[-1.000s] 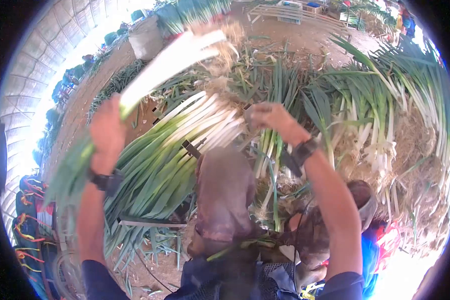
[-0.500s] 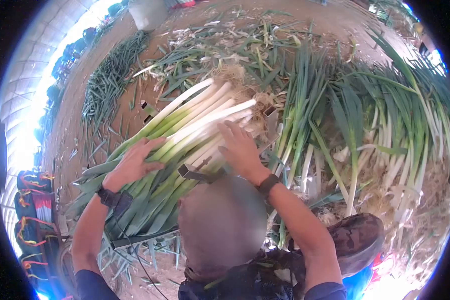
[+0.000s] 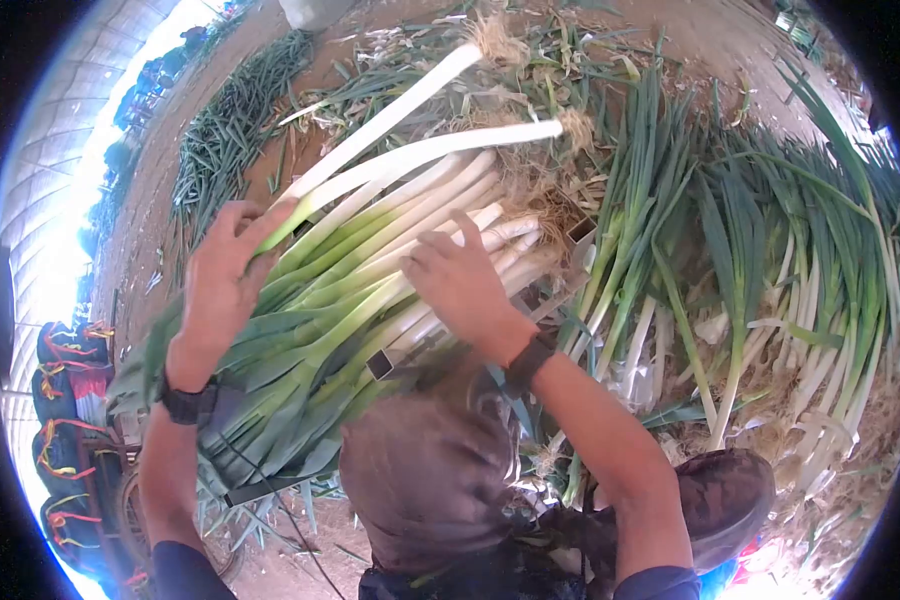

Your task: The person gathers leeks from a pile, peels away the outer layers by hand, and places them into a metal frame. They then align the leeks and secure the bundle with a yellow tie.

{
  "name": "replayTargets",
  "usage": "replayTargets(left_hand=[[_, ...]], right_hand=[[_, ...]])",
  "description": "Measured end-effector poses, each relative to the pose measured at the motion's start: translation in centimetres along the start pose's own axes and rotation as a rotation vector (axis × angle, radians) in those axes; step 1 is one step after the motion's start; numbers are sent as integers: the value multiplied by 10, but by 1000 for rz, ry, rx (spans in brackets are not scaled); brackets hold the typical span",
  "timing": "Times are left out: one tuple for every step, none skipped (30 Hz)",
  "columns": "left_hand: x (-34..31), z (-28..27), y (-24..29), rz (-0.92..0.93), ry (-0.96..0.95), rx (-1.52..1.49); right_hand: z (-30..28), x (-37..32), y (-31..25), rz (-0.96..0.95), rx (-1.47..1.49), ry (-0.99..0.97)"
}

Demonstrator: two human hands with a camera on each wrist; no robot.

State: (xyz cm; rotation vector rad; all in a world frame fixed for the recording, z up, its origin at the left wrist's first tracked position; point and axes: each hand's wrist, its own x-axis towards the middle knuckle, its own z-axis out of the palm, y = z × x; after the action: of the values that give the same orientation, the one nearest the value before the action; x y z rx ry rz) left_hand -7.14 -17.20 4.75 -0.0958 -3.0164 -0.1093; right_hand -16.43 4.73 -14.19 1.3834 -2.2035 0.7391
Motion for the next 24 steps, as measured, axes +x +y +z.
replayTargets(left_hand=[[1, 16, -4, 10, 71, 29], [-5, 40, -12, 12, 69, 22], [-15, 68, -24, 22, -68, 52], [-19, 78, -28, 35, -209, 84], [-19, 82, -36, 40, -207, 79], [-16, 80, -39, 17, -248, -46], [-15, 78, -41, -6, -294, -170], [-14, 75, -42, -4, -296, -171], [-12, 69, -41, -12, -348, -165], [-11, 62, -41, -21, -397, -160], [-11, 54, -45, -22, -392, -159], [-14, 45, -53, -45, -454, -184], [-18, 39, -60, -69, -522, -209], [-26, 34, -66, -75, -526, -210], [-37, 29, -71, -47, -519, -195], [-48, 23, -68, -22, -515, -180], [-62, 22, -57, -30, -524, -181], [-70, 19, -33, -35, -599, 3], [-77, 16, -19, -50, -674, 189], [-84, 15, -18, -71, -681, 193], [-87, 20, -19, -95, -652, 175], [-87, 26, -21, -114, -616, 161], [-86, 33, -24, -124, -615, 167], [-88, 37, -28, -117, -571, 127]], right_hand=[[-11, 4, -3, 1, -5, -3], [-24, 4, -9, -25, 14, 19], [-33, 3, -14, -54, 34, 41], [-34, -4, -19, -50, 33, 35], [-34, -11, -21, -2, 142, -50], [-33, -16, -20, 46, 251, -134], [-29, -18, -15, 90, 267, -140], [-22, -19, -9, 93, 268, -140], [-17, -15, -1, 84, 317, -104], [-13, -13, 6, 73, 364, -68], [-12, -13, 10, 69, 362, -67], [-14, -11, 13, 80, 387, -90], [-14, -11, 16, 95, 417, -114], [-12, -12, 18, 95, 423, -117], [-6, -14, 22, 89, 377, -93], [-1, -17, 25, 84, 334, -69], [3, -22, 26, 86, 345, -73], [8, -22, 29, 154, 321, -83], [11, -19, 29, 216, 305, -93], [11, -22, 26, 205, 324, -96], [3, -26, 23, 235, 379, -134], [-6, -27, 23, 265, 426, -169], [-15, -29, 18, 272, 465, -122], [-20, -18, 12, 262, 484, -119]])
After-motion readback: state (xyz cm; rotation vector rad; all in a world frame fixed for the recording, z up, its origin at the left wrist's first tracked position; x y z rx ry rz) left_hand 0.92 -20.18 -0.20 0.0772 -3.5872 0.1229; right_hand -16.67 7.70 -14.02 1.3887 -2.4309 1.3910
